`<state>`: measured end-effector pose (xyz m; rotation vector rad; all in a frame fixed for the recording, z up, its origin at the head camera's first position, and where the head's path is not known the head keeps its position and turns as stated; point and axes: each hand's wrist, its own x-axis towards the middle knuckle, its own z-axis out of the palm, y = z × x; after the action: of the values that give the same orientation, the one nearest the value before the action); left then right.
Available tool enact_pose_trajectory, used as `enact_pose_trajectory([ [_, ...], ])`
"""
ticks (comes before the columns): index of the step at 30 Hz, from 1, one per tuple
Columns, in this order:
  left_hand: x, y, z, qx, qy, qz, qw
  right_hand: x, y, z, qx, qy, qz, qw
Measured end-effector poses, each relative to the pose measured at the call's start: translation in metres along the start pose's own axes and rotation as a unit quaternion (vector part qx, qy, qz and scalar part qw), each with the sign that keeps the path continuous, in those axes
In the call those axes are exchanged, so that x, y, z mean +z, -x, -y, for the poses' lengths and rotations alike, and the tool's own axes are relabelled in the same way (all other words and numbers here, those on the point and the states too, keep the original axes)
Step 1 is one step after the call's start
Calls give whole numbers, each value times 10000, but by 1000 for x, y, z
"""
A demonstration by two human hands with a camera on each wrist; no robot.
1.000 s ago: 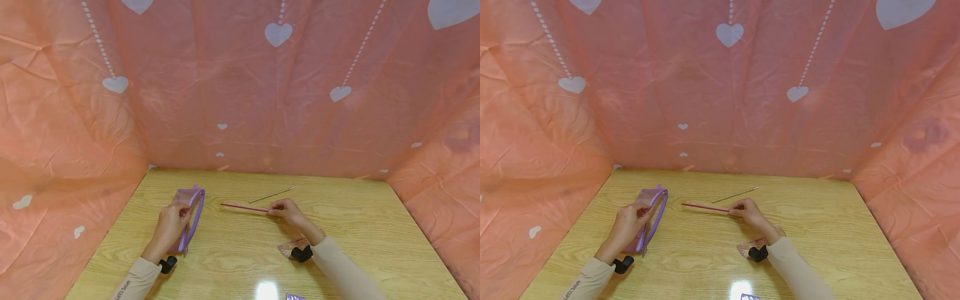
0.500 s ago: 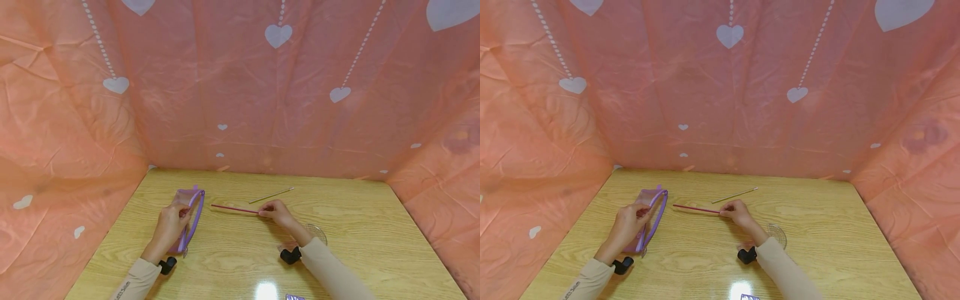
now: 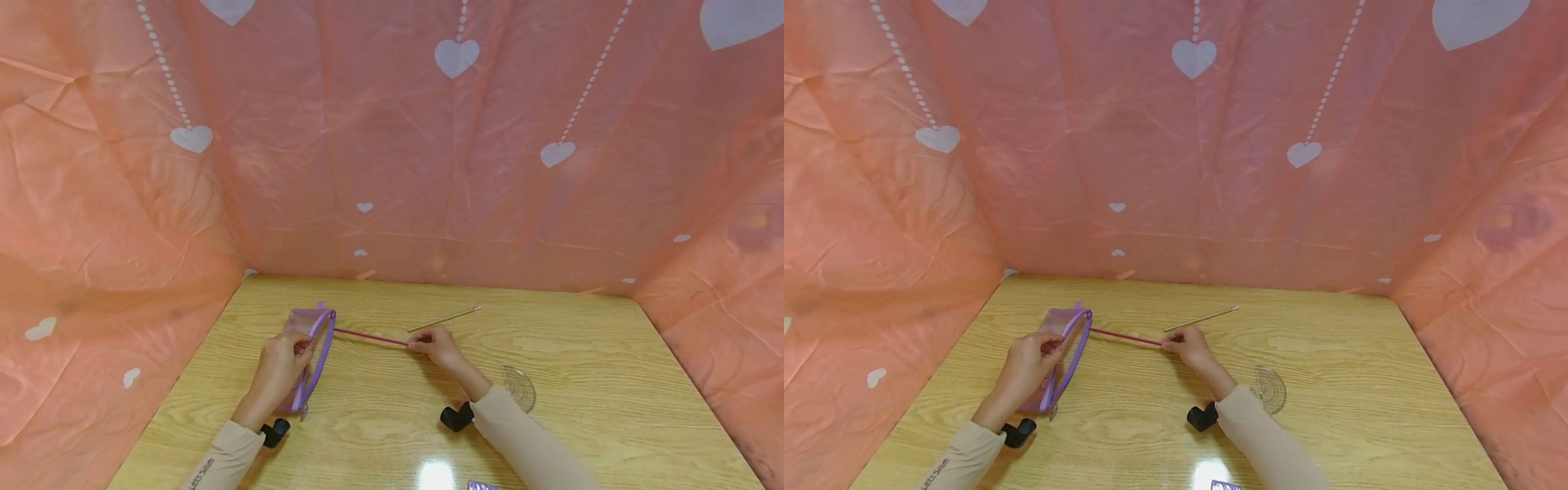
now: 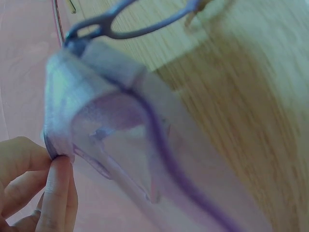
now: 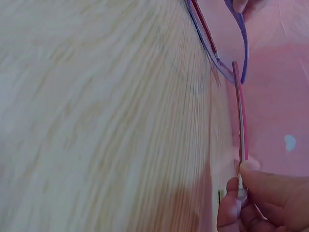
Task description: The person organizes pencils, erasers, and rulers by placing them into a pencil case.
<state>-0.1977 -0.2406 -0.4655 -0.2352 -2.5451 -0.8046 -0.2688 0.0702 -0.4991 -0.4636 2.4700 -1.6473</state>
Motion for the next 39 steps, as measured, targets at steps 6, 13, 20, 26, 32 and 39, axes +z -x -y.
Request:
enact_pose_trajectory([
  [6, 0, 1, 2, -39, -20, 18, 10000, 14, -4, 5, -38, -79, -43, 10000],
  [13, 0, 0, 2, -60, 18, 25, 10000, 27, -10, 13, -50, 97, -218, 9997],
  [20, 0, 0, 2, -117, 7, 55, 9999, 40, -15, 16, -133, 192, -278, 9993],
  [26, 0, 0, 2, -158, 54, 95, 9998, 53, -18, 18, -232, 184, -318, 9991],
  [32, 0, 0, 3, -144, 89, 71, 9998, 65, -22, 20, -122, 128, -395, 9991],
  [39, 1, 0, 3, -54, 115, -32, 9999, 79, -26, 22, -180, 64, -521, 9985],
])
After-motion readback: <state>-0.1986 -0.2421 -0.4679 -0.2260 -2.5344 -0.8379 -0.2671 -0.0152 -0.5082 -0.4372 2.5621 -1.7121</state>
